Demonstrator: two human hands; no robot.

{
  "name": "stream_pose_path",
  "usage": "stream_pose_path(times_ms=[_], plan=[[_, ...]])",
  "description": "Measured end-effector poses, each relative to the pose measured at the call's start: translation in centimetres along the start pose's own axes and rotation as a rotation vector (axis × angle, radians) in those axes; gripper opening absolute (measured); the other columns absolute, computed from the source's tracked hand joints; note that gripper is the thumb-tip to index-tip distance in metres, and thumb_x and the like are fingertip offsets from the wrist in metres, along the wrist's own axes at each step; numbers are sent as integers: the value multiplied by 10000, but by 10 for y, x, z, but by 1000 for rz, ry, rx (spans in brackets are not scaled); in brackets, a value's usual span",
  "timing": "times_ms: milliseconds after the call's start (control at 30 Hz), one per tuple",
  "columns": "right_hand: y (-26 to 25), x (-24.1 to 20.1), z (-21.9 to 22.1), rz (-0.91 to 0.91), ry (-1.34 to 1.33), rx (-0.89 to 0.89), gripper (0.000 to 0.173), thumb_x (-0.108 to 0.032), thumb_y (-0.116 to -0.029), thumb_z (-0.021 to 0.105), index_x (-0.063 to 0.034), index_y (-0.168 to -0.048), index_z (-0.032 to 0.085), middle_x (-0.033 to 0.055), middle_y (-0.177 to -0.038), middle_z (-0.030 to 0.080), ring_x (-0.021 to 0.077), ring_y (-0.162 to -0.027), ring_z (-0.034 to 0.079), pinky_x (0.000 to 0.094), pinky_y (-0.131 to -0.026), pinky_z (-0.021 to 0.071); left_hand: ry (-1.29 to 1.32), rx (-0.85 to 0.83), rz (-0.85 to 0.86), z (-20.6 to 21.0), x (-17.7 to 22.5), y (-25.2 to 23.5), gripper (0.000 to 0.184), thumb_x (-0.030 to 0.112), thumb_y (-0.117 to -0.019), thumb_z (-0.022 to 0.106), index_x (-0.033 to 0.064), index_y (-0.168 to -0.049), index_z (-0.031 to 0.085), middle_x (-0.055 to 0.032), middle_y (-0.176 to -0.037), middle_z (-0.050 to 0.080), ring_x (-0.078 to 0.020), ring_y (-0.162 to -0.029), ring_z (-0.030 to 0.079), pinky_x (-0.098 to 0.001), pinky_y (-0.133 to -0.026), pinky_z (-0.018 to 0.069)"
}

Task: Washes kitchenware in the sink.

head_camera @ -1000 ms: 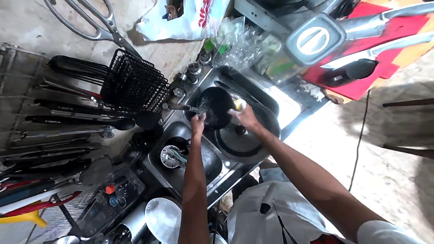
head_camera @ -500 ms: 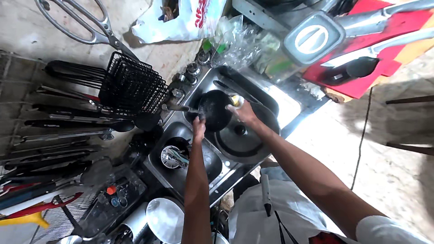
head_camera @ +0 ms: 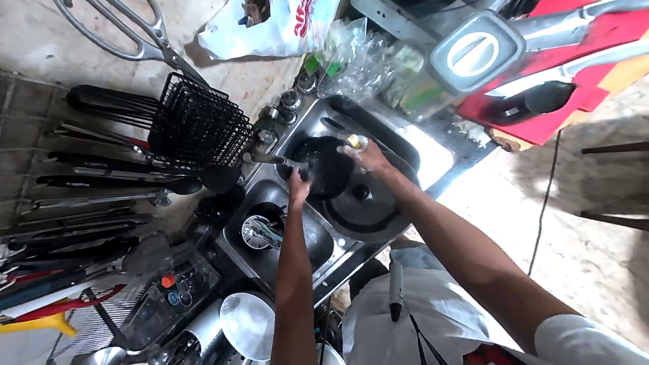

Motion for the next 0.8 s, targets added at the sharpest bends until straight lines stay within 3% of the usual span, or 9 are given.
stream_pose_path(times_ms=[167, 233, 300, 367, 467, 567, 633, 700, 800], plan=[[28, 15, 24, 79, -115, -24, 634, -311, -918, 777, -125, -1454, 493, 209, -1067, 676, 307, -746, 661, 518, -665, 571, -50, 166, -183, 9, -28, 9, 590, 597, -1058, 392, 152, -1422, 526, -195, -1286, 646, -383, -1139, 642, -607, -908, 534], [29, 18, 24, 49, -59, -6, 618, -268, -936, 752, -160, -1485, 488, 206, -1069, 689, 318, -784, 683, 536, -706, 578, 34, 126, -165, 17, -34, 9, 611, 461, -1021, 598, 138, -1514, 433, -199, -1388, 594, -379, -1226, 601, -597, -969, 517], [22, 22, 23, 39, -17, -13, 539, -275, -951, 735, -117, -1427, 538, 213, -1067, 692, 335, -838, 693, 559, -750, 578, 122, 62, -128, 19, -32, 6, 969, 162, -849, 830, 177, -1622, 246, -184, -1550, 462, -377, -1366, 507, -591, -1068, 474], [11, 27, 18, 50, -12, -19, 453, -322, -971, 708, -69, -1331, 599, 210, -1086, 691, 334, -918, 689, 570, -821, 563, 152, 48, -87, 18, -31, -3, 963, 127, -761, 896, 142, -1564, 364, -168, -1488, 531, -338, -1330, 551, -552, -1061, 502], [9, 30, 10, 101, -118, 48, 572, -460, -944, 725, -95, -1361, 582, 192, -1109, 679, 297, -854, 667, 520, -750, 563, 122, 115, -179, 11, -21, 2, 535, 349, -912, 770, 66, -1338, 615, -198, -1256, 671, -355, -1142, 646, -574, -941, 540], [16, 22, 19, 48, -174, 66, 633, -374, -919, 768, -182, -1463, 509, 170, -1088, 682, 260, -762, 660, 476, -672, 571, 167, 202, -282, 15, -18, 15, 490, 505, -1010, 574, 84, -1254, 626, -203, -1140, 656, -363, -989, 639, -574, -781, 539], [18, 16, 19, 4, -86, 60, 607, -311, -933, 747, -190, -1480, 513, 182, -1112, 697, 291, -843, 697, 522, -757, 586, 221, 169, -214, 23, -18, 12, 587, 354, -955, 727, 122, -1453, 521, -186, -1347, 624, -366, -1182, 621, -583, -932, 535], [14, 16, 17, -1, -3, 38, 487, -324, -952, 729, -83, -1353, 593, 205, -1072, 695, 326, -887, 698, 561, -808, 573, 259, 120, -123, 26, -19, -1, 994, 54, -803, 835, 116, -1609, 257, -194, -1551, 453, -379, -1372, 498, -575, -1080, 475], [6, 26, 12, 48, 19, 11, 508, -447, -960, 702, -50, -1269, 632, 209, -1062, 693, 338, -916, 687, 581, -831, 552, 201, 164, -105, 16, -22, -9, 720, 179, -869, 814, 82, -1496, 474, -190, -1415, 591, -344, -1271, 592, -545, -1032, 518]])
Point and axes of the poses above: each hand's wrist, its own y-axis away from the middle knuckle, its own z-axis out of the palm, x = y × z, the point moved 10 cm from there along -y, towards the middle knuckle
